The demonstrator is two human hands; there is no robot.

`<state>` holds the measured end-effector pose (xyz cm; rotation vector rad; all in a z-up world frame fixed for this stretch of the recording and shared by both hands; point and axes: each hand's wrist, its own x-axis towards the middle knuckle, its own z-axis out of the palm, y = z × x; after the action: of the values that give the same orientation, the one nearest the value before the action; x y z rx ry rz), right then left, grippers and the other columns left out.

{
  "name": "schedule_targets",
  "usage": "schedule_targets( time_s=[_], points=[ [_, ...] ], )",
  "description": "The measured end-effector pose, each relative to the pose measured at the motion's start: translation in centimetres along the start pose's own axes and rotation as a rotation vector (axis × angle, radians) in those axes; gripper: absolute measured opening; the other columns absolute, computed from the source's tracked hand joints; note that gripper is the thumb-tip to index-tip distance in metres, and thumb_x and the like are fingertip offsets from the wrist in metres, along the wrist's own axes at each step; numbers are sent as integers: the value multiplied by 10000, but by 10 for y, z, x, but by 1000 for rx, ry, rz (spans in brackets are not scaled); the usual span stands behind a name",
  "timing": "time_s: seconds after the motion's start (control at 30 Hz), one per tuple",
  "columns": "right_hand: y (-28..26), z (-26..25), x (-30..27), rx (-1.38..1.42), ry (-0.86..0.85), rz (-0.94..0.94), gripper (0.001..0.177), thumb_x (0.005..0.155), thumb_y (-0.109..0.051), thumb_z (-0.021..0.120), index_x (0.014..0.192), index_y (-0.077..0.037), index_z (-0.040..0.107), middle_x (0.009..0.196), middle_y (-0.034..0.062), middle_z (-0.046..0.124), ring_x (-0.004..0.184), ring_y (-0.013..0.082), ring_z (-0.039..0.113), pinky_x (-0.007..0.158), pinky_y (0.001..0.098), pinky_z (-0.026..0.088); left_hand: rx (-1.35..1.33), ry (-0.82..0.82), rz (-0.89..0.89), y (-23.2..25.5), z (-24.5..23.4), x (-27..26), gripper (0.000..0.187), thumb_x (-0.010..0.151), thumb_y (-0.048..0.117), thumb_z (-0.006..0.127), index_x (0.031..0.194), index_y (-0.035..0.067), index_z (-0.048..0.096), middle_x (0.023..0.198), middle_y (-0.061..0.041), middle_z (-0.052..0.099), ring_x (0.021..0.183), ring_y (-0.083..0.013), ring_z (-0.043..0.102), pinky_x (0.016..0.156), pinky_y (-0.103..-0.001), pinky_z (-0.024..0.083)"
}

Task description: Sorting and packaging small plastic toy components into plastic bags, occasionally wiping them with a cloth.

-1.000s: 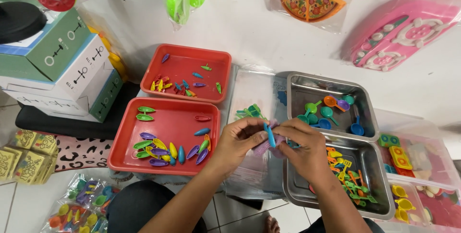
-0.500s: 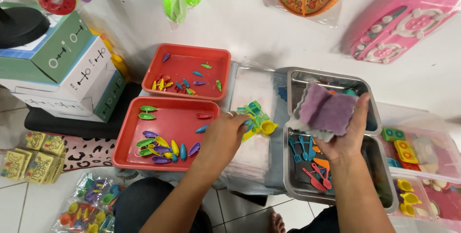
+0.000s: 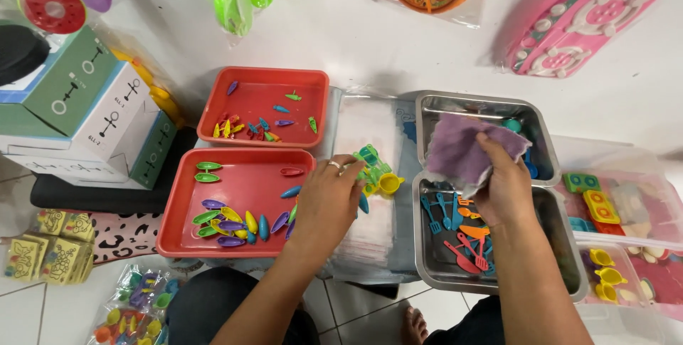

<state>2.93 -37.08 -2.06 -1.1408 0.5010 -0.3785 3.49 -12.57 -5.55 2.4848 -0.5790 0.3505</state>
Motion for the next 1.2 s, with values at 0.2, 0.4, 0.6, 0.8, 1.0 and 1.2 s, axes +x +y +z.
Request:
schedule_targets(
  time_s=[0.2,0.4,0.6,0.8,1.0,1.2],
  points=[
    [-12,35,-49,-322,-369,55,343,849,-175,759,1073,76,698,865,142,664,722,241,662,659,394,557,-1049,-136,-128,17,-10,1,1026,868,296,792,1567,-104,156,1570,-438,220,1411,-658,240,1146,-658,302],
    [21,3,-19,-604,-478,-128,133,845,-67,799,915,45,815,676,127,662,612,179,565,528,336,481,-960,44,-320,8,-11,0,154,875,197,795,755,100,778,428,45,503,456,-33,405,429,-176,259],
    [19,-19,14,-581,-388,-200,149,924,-87,744,1029,16,770,734,182,675,598,238,594,586,343,484,-447,81,-116,-19,-26,0,252,852,262,748,1098,217,775,944,-47,803,866,-288,751,727,-406,584],
    [-3,28,25,-764,-371,-356,165,869,-160,823,894,-9,760,714,122,607,674,182,530,590,346,416,-128,55,39,-44,-35,-2,447,891,253,732,1312,131,647,1176,-140,668,1134,-392,633,1040,-549,409],
    [29,50,112,-682,-287,-243,377,872,-226,820,1150,-2,700,931,108,665,821,232,618,681,358,487,-45,-380,-76,-28,-54,-12,990,714,180,924,1540,30,399,1591,-315,256,1522,-520,101,1158,-757,58],
    [38,78,-1,-1272,-608,-668,452,782,-241,863,1159,-68,684,879,162,668,867,403,687,815,483,516,266,-318,-95,-28,-26,-17,1067,648,152,959,1551,105,391,1621,-273,270,1552,-443,105,1174,-736,9]
  ],
)
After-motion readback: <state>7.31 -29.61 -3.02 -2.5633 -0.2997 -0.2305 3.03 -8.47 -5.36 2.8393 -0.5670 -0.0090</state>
